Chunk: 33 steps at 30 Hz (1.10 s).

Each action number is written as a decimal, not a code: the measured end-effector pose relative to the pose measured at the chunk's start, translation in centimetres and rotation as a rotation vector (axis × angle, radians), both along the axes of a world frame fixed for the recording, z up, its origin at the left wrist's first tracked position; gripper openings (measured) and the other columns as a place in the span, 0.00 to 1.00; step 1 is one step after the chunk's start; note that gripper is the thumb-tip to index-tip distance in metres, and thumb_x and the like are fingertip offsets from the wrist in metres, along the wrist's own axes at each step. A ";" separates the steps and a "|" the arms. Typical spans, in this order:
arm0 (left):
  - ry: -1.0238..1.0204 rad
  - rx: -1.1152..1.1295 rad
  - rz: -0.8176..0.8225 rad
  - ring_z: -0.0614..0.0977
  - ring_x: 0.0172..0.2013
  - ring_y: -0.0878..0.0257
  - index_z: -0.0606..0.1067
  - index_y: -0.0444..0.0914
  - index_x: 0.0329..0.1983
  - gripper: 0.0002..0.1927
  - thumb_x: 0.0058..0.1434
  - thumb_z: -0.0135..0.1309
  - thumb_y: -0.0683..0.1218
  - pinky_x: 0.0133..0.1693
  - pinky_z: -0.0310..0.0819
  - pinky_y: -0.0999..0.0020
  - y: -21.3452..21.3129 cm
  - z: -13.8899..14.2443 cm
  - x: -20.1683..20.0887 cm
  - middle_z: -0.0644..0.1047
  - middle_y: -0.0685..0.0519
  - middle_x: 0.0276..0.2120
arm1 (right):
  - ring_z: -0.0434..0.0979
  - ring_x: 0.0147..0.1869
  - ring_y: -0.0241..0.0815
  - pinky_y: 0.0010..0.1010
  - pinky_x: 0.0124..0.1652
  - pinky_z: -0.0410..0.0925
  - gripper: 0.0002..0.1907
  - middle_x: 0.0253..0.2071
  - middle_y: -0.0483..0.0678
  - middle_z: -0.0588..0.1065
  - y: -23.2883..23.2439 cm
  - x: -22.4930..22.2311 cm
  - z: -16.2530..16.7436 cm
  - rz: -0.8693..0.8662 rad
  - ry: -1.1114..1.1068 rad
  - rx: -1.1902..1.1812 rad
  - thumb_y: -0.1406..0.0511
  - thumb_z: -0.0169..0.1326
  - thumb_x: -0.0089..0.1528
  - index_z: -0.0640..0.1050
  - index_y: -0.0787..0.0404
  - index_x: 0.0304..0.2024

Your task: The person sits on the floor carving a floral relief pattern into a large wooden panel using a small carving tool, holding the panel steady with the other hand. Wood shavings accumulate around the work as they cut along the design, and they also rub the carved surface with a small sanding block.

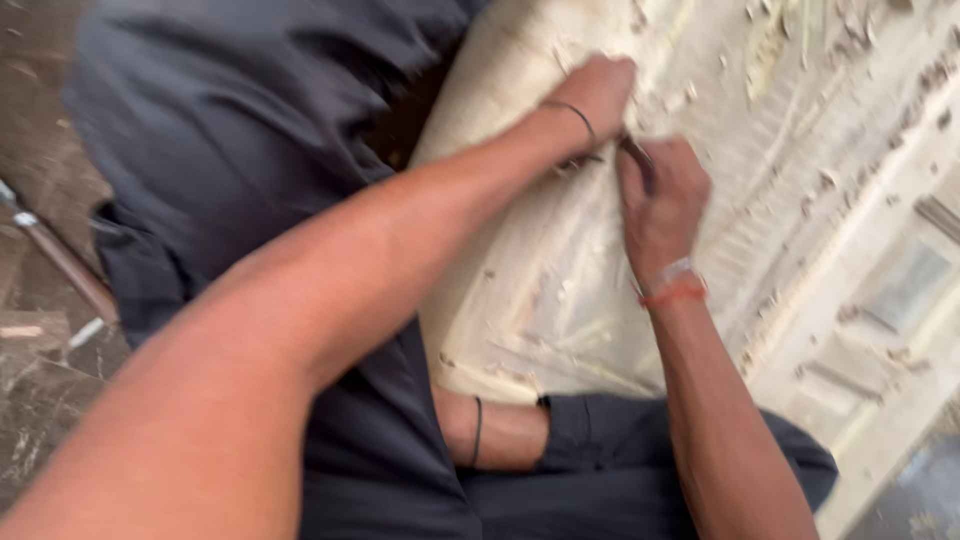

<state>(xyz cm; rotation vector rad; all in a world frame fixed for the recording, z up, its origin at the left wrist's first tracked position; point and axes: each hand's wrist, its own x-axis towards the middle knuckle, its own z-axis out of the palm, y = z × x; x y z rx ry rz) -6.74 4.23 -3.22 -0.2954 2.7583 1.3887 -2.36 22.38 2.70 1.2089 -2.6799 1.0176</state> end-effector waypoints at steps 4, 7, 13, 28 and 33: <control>-0.027 0.010 0.023 0.82 0.46 0.38 0.78 0.32 0.41 0.11 0.60 0.48 0.40 0.48 0.79 0.50 0.0 -0.1 0.0 0.79 0.31 0.41 | 0.76 0.40 0.58 0.43 0.41 0.68 0.03 0.37 0.57 0.75 -0.1 0.4 0.5 -0.012 0.024 0.056 0.73 0.61 0.65 0.79 0.66 0.40; 0.100 -0.060 0.058 0.82 0.45 0.36 0.78 0.32 0.39 0.10 0.57 0.47 0.37 0.48 0.77 0.48 -0.1 -0.2 0.1 0.80 0.33 0.40 | 0.75 0.36 0.55 0.43 0.37 0.67 0.04 0.33 0.56 0.75 -0.8 0.2 0.9 -0.121 -0.035 0.070 0.72 0.63 0.63 0.81 0.66 0.39; -0.066 0.015 0.042 0.81 0.45 0.35 0.77 0.31 0.41 0.11 0.57 0.48 0.37 0.46 0.78 0.48 -0.4 0.4 0.7 0.78 0.30 0.43 | 0.77 0.39 0.55 0.42 0.40 0.68 0.05 0.38 0.56 0.76 -0.4 -1.5 1.6 0.019 -0.027 0.091 0.72 0.62 0.65 0.82 0.66 0.43; -0.014 -0.041 0.044 0.81 0.44 0.34 0.77 0.29 0.40 0.11 0.54 0.49 0.35 0.46 0.79 0.48 -0.3 0.2 0.3 0.77 0.28 0.42 | 0.77 0.36 0.51 0.38 0.36 0.67 0.04 0.36 0.54 0.74 0.1 -2.7 1.9 -0.104 -0.034 0.132 0.72 0.62 0.65 0.82 0.65 0.42; -0.110 0.056 0.015 0.82 0.44 0.37 0.75 0.30 0.42 0.11 0.56 0.48 0.36 0.44 0.81 0.50 -0.2 0.3 0.4 0.77 0.31 0.43 | 0.76 0.39 0.53 0.39 0.39 0.67 0.05 0.40 0.54 0.75 -0.3 -2.8 2.4 0.009 -0.040 0.120 0.73 0.60 0.66 0.81 0.66 0.45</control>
